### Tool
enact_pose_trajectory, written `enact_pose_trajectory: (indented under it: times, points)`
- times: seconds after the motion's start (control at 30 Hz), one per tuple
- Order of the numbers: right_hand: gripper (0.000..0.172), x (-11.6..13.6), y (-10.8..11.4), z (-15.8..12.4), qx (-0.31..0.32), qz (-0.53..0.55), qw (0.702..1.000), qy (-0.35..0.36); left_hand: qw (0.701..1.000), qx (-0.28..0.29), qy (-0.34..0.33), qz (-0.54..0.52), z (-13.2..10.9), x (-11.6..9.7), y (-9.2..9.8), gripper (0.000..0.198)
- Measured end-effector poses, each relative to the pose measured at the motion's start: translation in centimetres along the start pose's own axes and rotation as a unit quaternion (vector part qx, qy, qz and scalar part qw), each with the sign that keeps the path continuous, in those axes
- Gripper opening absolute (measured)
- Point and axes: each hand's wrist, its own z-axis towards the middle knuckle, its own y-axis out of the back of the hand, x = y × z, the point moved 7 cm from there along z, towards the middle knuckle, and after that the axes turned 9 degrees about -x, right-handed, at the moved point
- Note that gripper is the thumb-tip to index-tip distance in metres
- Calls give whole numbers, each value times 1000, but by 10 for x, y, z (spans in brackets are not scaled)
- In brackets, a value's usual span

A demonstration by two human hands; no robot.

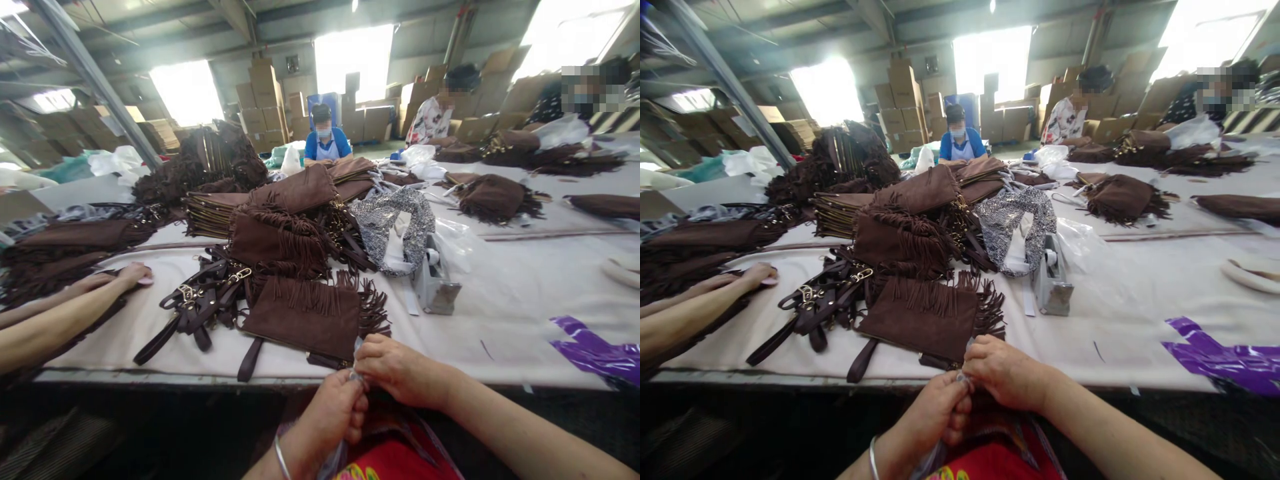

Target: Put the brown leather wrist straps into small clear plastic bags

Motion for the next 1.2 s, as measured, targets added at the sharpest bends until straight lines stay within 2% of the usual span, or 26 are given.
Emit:
enact_pose_trajectory:
  times: [0.2,0.27,0.37,0.43,0.57,0.7,0.77,0.83,0.9,0.93,0.97,1.03,1.1,1.13,1.17,1.2]
  points:
    - [14,-1,-6,1,-8,-51,998,23,1000,8,18,-23,2,-1,-1,17]
    - [14,1,-8,1,-20,-72,997,24,996,28,50,-75,2,0,-2,21]
    - [17,1,-9,-2,-42,-92,995,12,975,82,119,-172,2,3,-5,26]
    - [19,1,-11,-6,-52,-97,994,10,970,85,133,-186,3,6,-5,26]
    - [20,3,-14,-12,-56,-96,993,27,994,11,73,-83,9,9,1,29]
    - [16,10,-8,-15,-60,-92,993,31,999,-33,7,-6,9,4,2,34]
    - [19,13,6,-20,-88,-96,991,19,999,-46,-11,5,9,1,3,33]
    - [28,11,33,-31,-155,-113,981,-10,998,-55,-19,10,9,0,4,33]
    - [32,-3,74,-51,-259,-134,954,-66,998,-54,-24,7,11,0,4,35]
    - [30,-14,97,-64,-316,-143,932,-108,998,-52,-23,5,12,1,3,37]
    - [26,-28,120,-79,-373,-152,901,-162,998,-51,-22,3,13,3,3,39]
    - [23,-65,160,-114,-462,-151,816,-313,998,-57,-20,5,17,6,4,43]
    - [32,-103,181,-146,-494,-102,728,-464,998,-65,-20,14,22,10,6,46]
    - [36,-120,184,-155,-487,-65,703,-514,997,-64,-25,19,25,12,7,47]
    - [38,-132,185,-157,-475,-43,700,-531,997,-61,-32,27,29,13,9,48]
    - [37,-143,184,-155,-460,-29,710,-531,997,-57,-44,36,33,12,10,48]
